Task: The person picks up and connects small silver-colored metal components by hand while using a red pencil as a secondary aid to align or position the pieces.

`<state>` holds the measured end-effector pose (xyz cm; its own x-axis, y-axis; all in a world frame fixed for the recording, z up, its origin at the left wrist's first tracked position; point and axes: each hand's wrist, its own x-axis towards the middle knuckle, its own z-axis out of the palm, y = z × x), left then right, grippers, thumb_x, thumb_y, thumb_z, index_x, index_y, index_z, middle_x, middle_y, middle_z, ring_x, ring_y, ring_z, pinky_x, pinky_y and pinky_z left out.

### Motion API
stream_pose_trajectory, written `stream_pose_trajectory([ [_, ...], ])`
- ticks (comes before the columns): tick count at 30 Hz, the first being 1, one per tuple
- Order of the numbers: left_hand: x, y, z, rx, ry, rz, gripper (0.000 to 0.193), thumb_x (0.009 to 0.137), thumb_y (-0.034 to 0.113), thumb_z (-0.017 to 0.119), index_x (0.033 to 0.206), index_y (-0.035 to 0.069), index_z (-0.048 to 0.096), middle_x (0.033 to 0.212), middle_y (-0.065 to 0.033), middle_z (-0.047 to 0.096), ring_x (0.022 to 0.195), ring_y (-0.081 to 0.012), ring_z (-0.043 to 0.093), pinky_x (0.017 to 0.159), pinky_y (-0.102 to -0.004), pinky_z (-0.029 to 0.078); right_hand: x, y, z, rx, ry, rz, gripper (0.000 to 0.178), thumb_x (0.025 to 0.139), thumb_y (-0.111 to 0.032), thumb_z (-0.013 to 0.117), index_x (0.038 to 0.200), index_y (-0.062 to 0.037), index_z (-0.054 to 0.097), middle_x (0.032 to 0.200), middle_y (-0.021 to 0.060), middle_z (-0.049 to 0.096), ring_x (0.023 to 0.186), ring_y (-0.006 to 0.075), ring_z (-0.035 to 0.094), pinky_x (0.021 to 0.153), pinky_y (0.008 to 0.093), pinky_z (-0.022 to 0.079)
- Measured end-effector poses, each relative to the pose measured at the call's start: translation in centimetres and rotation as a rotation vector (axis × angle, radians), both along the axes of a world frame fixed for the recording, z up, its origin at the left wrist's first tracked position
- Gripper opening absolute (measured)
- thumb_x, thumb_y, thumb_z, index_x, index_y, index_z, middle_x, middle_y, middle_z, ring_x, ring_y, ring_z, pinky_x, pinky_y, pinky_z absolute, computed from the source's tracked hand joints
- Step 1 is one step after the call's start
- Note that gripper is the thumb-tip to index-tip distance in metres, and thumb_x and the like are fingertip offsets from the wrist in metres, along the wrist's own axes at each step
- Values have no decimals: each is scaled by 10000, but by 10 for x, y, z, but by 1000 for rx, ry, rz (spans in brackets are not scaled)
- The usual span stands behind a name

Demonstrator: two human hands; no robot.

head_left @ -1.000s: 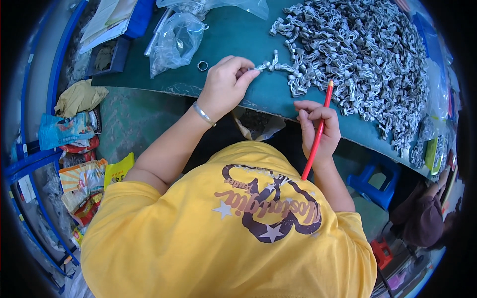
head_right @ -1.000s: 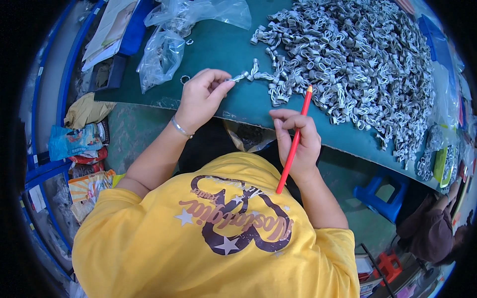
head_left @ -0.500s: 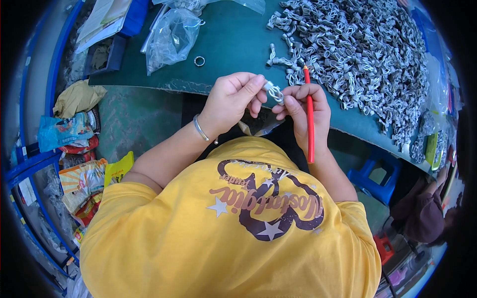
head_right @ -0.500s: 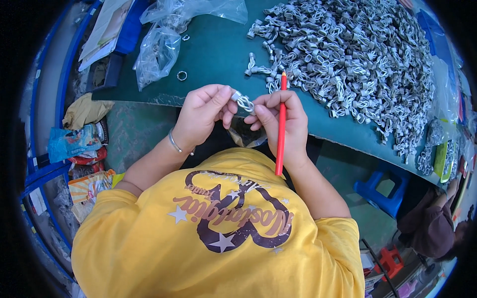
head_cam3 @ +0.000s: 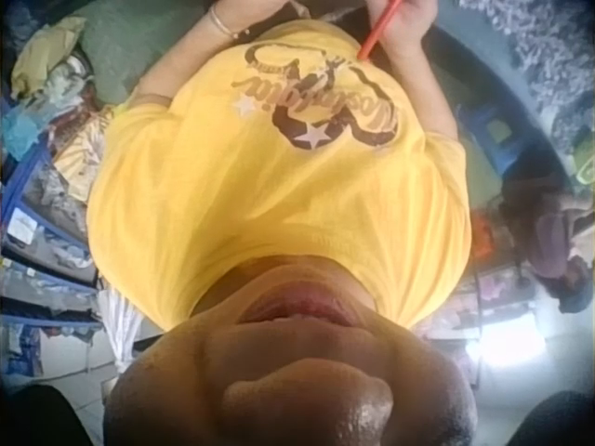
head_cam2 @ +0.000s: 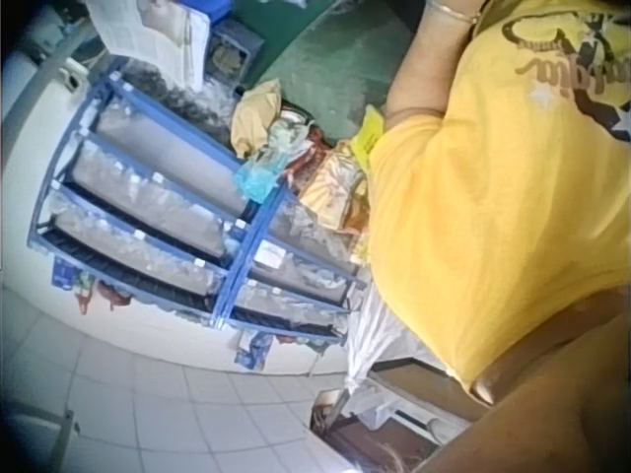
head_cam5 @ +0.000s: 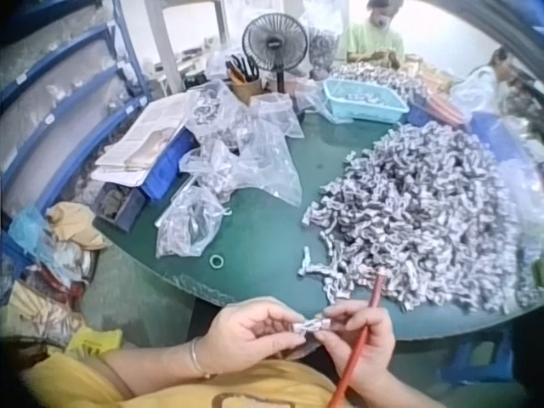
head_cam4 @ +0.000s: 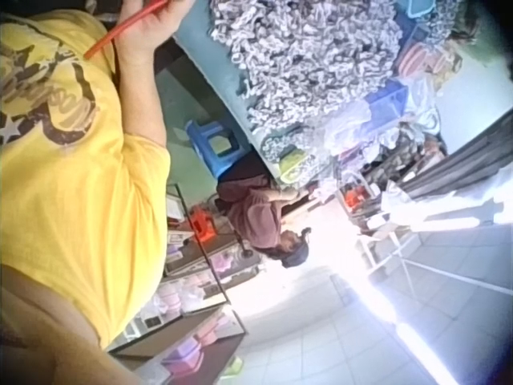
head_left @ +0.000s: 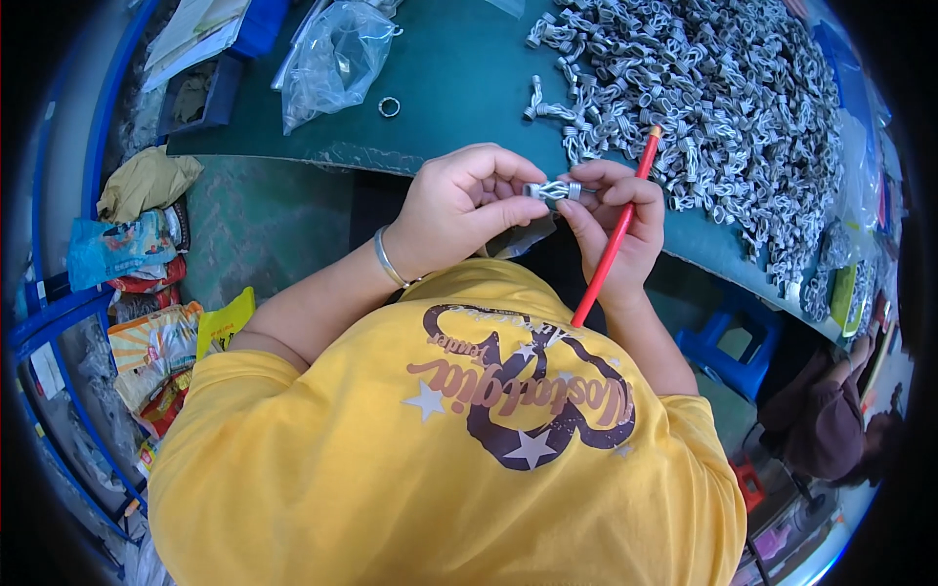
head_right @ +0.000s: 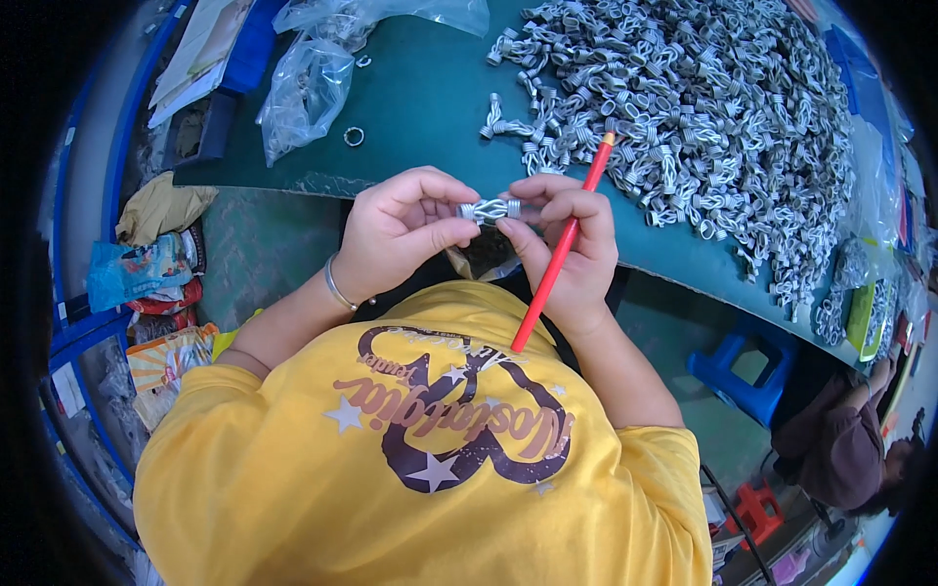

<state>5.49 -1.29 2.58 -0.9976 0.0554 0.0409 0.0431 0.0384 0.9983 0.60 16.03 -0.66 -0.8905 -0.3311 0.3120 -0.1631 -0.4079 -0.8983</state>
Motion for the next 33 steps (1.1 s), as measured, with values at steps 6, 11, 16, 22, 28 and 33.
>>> stream_pose_trajectory([
  [6, 7, -1, -9, 225, -177, 19, 173, 837, -17, 601, 998, -53, 549, 879, -81, 620, 762, -113, 621, 674, -221, 520, 1, 1, 6, 83, 236, 24, 395, 704, 131, 678, 914, -40, 391, 984, 175, 573, 832, 169, 606, 730, 268, 519],
  [11, 13, -12, -17, -69, -250, 15, 168, 794, -38, 631, 951, -35, 571, 869, -51, 594, 752, -86, 608, 660, -189, 502, 1, 5, 2, 231, 227, 38, 320, 735, 85, 679, 859, -34, 410, 956, 168, 597, 768, 152, 605, 704, 258, 514],
  [16, 7, -6, -22, -160, -112, 17, 180, 769, -40, 648, 940, -32, 591, 922, -72, 579, 761, -99, 619, 649, -192, 504, 3, 11, -3, 278, 146, -102, 228, 792, 74, 619, 831, -29, 419, 919, 153, 614, 775, 143, 587, 697, 245, 482],
  [22, -54, -2, -24, -626, 195, 312, 131, 769, 22, 652, 890, 0, 607, 860, -72, 564, 662, -118, 600, 559, -236, 468, 2, 13, -1, 278, 127, -145, 216, 802, 90, 594, 824, -31, 416, 912, 147, 612, 771, 136, 580, 694, 241, 479],
  [28, -62, -15, -34, -172, -157, 283, 179, 847, 88, 615, 987, -16, 576, 837, -86, 639, 697, -119, 630, 607, -226, 517, 1, 18, 0, 270, 118, -146, 199, 820, 89, 569, 838, -28, 410, 920, 148, 606, 761, 127, 582, 679, 231, 488],
  [33, -35, -22, -11, 408, -400, 147, 165, 890, 86, 550, 1005, -30, 574, 848, -91, 640, 696, -124, 633, 622, -224, 529, -7, 8, 2, 231, 55, -147, 126, 876, 58, 496, 916, -23, 408, 987, 146, 577, 772, 118, 598, 657, 211, 501],
])
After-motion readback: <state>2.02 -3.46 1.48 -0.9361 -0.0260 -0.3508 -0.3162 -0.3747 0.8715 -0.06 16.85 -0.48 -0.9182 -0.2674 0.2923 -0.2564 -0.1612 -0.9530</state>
